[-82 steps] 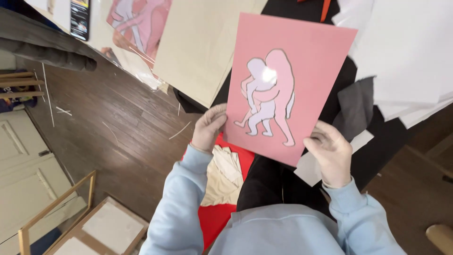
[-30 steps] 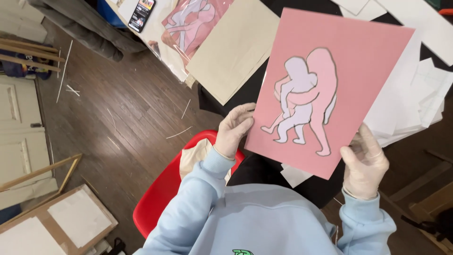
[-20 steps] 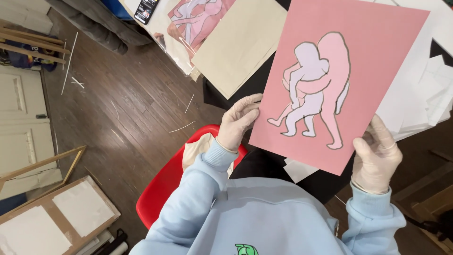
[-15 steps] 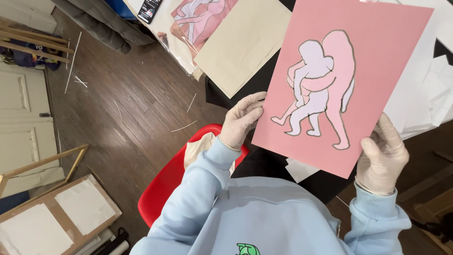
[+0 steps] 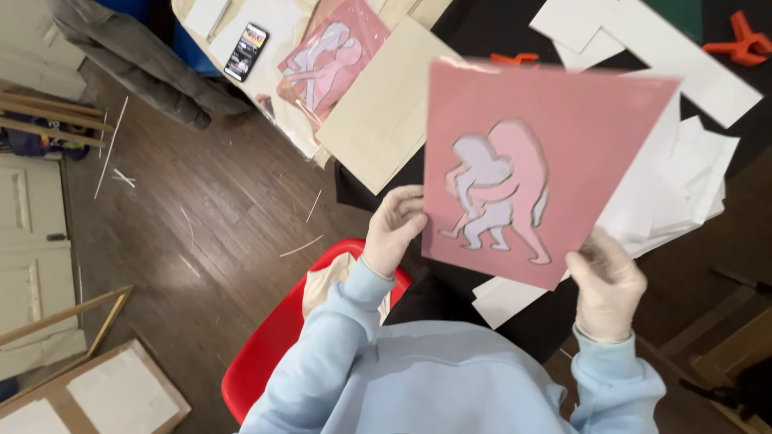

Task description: Mounting and cleaning art prints using boards, protective sheets, and specialized tools.

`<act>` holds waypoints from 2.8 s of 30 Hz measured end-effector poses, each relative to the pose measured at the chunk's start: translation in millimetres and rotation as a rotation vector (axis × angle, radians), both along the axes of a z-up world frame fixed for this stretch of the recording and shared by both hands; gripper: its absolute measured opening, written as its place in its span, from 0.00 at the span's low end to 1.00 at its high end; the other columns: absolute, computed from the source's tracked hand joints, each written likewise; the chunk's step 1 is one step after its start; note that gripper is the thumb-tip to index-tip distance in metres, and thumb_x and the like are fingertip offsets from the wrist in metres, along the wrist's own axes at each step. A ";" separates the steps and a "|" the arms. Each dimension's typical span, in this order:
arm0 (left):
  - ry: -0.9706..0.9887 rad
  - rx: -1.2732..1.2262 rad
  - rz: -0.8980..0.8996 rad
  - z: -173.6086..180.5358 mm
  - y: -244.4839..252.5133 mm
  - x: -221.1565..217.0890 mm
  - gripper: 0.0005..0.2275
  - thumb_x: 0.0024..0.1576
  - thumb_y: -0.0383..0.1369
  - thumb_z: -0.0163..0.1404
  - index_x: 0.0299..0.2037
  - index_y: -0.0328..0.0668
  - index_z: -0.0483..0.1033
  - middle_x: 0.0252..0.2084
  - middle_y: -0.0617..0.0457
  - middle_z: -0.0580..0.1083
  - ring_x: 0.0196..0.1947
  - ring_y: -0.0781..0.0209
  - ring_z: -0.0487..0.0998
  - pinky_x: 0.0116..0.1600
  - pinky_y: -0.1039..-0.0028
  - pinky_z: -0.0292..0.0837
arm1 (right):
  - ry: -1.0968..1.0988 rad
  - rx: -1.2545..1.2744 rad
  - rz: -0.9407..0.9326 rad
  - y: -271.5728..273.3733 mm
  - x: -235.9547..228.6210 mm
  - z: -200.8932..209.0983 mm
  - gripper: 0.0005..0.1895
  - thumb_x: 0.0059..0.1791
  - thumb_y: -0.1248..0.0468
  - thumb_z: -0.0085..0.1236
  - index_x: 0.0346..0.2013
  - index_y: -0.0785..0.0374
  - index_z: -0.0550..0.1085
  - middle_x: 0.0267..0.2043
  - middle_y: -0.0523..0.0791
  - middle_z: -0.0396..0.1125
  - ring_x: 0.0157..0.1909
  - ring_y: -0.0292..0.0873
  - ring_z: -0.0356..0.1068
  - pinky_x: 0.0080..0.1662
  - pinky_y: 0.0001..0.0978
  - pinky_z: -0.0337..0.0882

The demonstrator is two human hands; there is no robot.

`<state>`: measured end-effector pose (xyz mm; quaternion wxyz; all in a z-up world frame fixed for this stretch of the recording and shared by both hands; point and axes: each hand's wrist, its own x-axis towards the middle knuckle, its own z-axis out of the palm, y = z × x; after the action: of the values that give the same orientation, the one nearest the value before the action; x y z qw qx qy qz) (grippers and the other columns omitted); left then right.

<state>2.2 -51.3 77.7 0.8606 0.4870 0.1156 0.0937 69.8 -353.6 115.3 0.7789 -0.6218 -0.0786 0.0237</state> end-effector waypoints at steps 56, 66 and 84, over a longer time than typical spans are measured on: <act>0.021 -0.158 -0.133 -21.4 -18.3 49.4 0.20 0.62 0.27 0.50 0.65 0.30 0.67 0.58 0.40 0.76 0.57 0.52 0.78 0.62 0.66 0.74 | -0.442 -0.407 0.332 58.6 -73.8 90.0 0.26 0.37 0.71 0.72 0.50 0.64 0.77 0.46 0.48 0.73 0.36 0.37 0.78 0.40 0.26 0.79; 0.191 0.191 0.147 -13.7 28.1 13.8 0.22 0.60 0.20 0.48 0.67 0.31 0.67 0.57 0.46 0.76 0.55 0.63 0.76 0.60 0.74 0.71 | -0.203 -0.464 -0.045 53.3 -24.8 64.8 0.23 0.51 0.76 0.58 0.61 0.64 0.75 0.53 0.47 0.74 0.45 0.38 0.74 0.49 0.27 0.75; 0.084 0.189 -0.185 10.2 216.9 311.7 0.25 0.60 0.34 0.54 0.69 0.39 0.65 0.60 0.51 0.74 0.57 0.65 0.75 0.58 0.72 0.73 | 0.151 -0.041 0.009 230.9 260.1 55.1 0.35 0.48 0.76 0.56 0.71 0.73 0.63 0.65 0.48 0.66 0.63 0.40 0.67 0.62 0.30 0.67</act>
<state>313.9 165.6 87.9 0.8104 0.5779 0.0965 0.0038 329.9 -122.7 170.4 0.7695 -0.6337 -0.0218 0.0756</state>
